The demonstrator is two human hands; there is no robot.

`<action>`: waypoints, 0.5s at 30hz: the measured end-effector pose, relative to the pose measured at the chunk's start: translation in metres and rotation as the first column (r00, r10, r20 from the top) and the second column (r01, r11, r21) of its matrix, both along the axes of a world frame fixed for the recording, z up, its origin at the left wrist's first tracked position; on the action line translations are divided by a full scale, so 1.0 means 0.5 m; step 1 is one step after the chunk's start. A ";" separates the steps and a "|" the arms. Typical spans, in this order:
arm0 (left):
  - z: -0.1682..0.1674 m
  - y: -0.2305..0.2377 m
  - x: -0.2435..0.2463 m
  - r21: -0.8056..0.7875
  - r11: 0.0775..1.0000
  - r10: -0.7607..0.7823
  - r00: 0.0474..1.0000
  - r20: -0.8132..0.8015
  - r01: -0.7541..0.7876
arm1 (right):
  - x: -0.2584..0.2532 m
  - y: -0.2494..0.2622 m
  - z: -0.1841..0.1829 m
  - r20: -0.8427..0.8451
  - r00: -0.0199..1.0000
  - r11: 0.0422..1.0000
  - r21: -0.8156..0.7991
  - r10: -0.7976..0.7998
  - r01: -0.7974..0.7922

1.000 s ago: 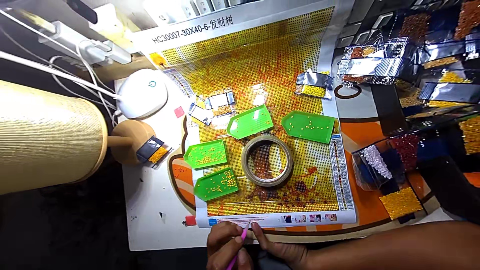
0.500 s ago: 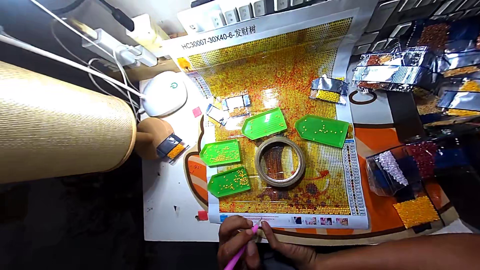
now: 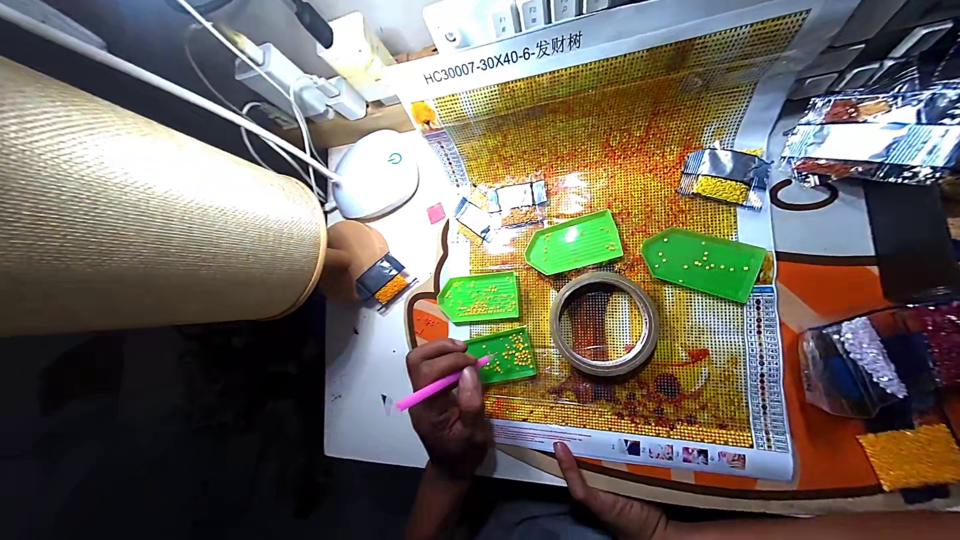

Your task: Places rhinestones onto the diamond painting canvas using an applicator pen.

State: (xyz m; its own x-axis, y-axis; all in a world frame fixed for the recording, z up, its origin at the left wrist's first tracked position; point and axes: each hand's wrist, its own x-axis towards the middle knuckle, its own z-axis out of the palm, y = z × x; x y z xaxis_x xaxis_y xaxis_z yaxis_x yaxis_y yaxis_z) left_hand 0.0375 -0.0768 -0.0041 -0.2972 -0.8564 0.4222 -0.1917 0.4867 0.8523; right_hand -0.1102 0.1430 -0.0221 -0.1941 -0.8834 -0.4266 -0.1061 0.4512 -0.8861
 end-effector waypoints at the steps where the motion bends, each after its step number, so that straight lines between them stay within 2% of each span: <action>1: -0.004 0.000 -0.007 0.008 1.000 0.000 1.000 0.021 0.000 | -0.001 -0.001 0.003 0.010 1.000 1.000 0.012 -0.001 0.001; 7: -0.014 -0.001 -0.009 0.023 1.000 -0.006 0.997 0.075 0.004 | 0.014 -0.001 -0.014 -0.087 0.992 0.996 -0.032 -0.086 0.084; 15: -0.014 -0.003 -0.012 0.011 1.000 0.007 0.995 0.101 -0.008 | 0.020 0.005 -0.035 -0.112 0.991 0.994 -0.090 -0.073 0.063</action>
State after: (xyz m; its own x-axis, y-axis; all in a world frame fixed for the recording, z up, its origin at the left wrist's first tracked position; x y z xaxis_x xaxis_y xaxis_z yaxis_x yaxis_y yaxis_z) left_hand 0.0315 -0.0781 -0.0111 -0.3315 -0.8631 0.3810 -0.2803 0.4757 0.8338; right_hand -0.1001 0.1453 -0.0396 -0.2985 -0.8989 -0.3207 -0.1815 0.3834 -0.9056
